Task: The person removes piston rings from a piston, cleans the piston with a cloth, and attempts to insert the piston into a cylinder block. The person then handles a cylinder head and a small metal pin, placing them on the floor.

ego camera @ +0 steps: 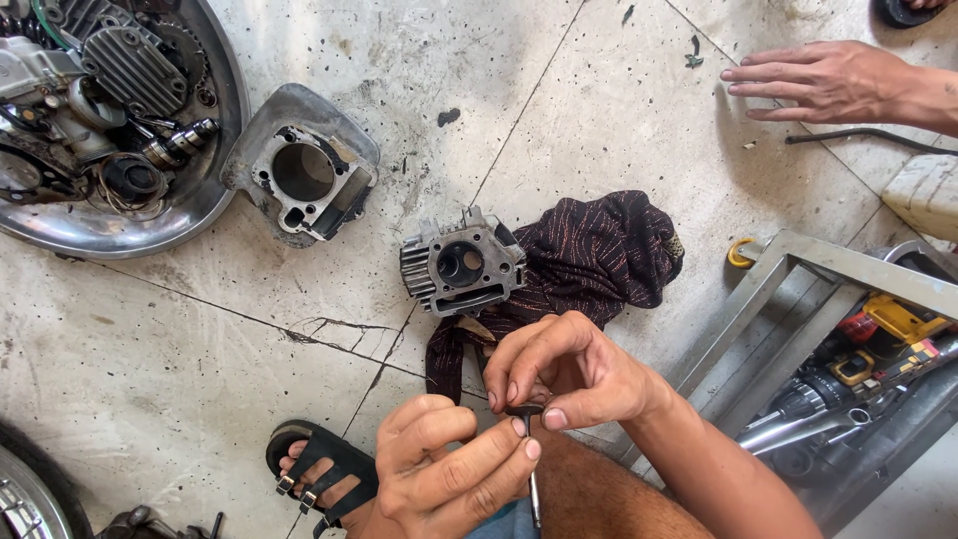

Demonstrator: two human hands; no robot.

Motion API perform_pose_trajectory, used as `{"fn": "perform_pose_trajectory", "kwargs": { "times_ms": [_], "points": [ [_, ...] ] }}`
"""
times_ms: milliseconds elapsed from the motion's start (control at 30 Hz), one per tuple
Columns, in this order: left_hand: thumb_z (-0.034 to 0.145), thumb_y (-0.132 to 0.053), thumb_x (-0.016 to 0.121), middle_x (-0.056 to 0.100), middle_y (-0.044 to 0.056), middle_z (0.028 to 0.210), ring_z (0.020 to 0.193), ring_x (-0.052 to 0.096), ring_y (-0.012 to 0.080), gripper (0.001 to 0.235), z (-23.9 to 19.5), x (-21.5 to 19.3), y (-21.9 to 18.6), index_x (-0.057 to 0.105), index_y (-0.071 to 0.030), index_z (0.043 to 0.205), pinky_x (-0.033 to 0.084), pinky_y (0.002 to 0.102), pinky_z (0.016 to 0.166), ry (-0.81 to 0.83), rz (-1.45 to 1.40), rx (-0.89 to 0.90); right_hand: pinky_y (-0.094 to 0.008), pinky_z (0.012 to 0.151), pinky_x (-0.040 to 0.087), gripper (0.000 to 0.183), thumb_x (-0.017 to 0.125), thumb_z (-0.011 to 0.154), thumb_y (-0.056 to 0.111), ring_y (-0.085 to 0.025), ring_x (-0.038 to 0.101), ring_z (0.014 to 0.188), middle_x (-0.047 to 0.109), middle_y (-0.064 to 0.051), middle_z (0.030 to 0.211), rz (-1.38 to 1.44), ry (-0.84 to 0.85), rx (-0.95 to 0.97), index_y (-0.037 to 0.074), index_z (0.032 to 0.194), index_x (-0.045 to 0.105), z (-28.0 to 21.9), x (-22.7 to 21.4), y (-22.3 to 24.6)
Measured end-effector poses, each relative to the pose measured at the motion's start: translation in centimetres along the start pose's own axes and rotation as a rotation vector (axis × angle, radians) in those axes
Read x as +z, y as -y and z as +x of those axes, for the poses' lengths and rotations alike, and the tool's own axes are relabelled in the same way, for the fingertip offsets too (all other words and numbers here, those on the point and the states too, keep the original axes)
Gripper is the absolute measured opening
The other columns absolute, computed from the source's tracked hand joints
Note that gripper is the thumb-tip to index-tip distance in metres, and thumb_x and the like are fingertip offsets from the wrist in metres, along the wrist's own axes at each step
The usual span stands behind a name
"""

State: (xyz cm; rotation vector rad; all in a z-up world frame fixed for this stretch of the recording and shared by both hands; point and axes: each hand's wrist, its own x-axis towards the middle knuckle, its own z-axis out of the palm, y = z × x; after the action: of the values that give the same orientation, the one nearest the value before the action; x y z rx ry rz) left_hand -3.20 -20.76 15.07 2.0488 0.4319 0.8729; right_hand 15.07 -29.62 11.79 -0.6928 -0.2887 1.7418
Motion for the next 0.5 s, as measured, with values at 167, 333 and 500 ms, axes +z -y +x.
{"fn": "perform_pose_trajectory", "kwargs": {
  "times_ms": [167, 333, 500],
  "points": [
    [0.085, -0.014, 0.080, 0.076, -0.004, 0.101, 0.081, 0.059, 0.0109, 0.012, -0.13, -0.29, -0.13, 0.079, -0.019, 0.095, 0.050, 0.028, 0.064, 0.064, 0.020, 0.008, -0.021, 0.060, 0.041, 0.017, 0.082, 0.080, 0.015, -0.012, 0.062, 0.077, 0.074, -0.016, 0.100, -0.009, -0.015, -0.005, 0.010, 0.096, 0.078, -0.01, 0.00, 0.07],
    [0.084, -0.010, 0.079, 0.075, -0.005, 0.103, 0.082, 0.059, 0.0090, 0.015, -0.04, -0.31, -0.11, 0.080, -0.020, 0.096, 0.051, 0.027, 0.065, 0.074, 0.014, 0.024, -0.019, 0.059, 0.046, 0.015, 0.081, 0.080, 0.012, -0.013, 0.063, 0.078, 0.073, -0.018, 0.099, 0.048, -0.015, 0.013, 0.008, 0.093, 0.077, -0.07, -0.10, 0.05],
    [0.085, -0.010, 0.077, 0.075, -0.005, 0.102, 0.081, 0.060, 0.0082, 0.017, -0.12, -0.26, -0.10, 0.080, -0.021, 0.097, 0.051, 0.026, 0.065, 0.080, 0.023, 0.027, -0.019, 0.059, 0.041, 0.019, 0.082, 0.080, 0.012, -0.011, 0.058, 0.074, 0.073, -0.017, 0.099, 0.076, -0.020, 0.017, 0.007, 0.097, 0.076, -0.05, 0.08, 0.06]
  ]
}}
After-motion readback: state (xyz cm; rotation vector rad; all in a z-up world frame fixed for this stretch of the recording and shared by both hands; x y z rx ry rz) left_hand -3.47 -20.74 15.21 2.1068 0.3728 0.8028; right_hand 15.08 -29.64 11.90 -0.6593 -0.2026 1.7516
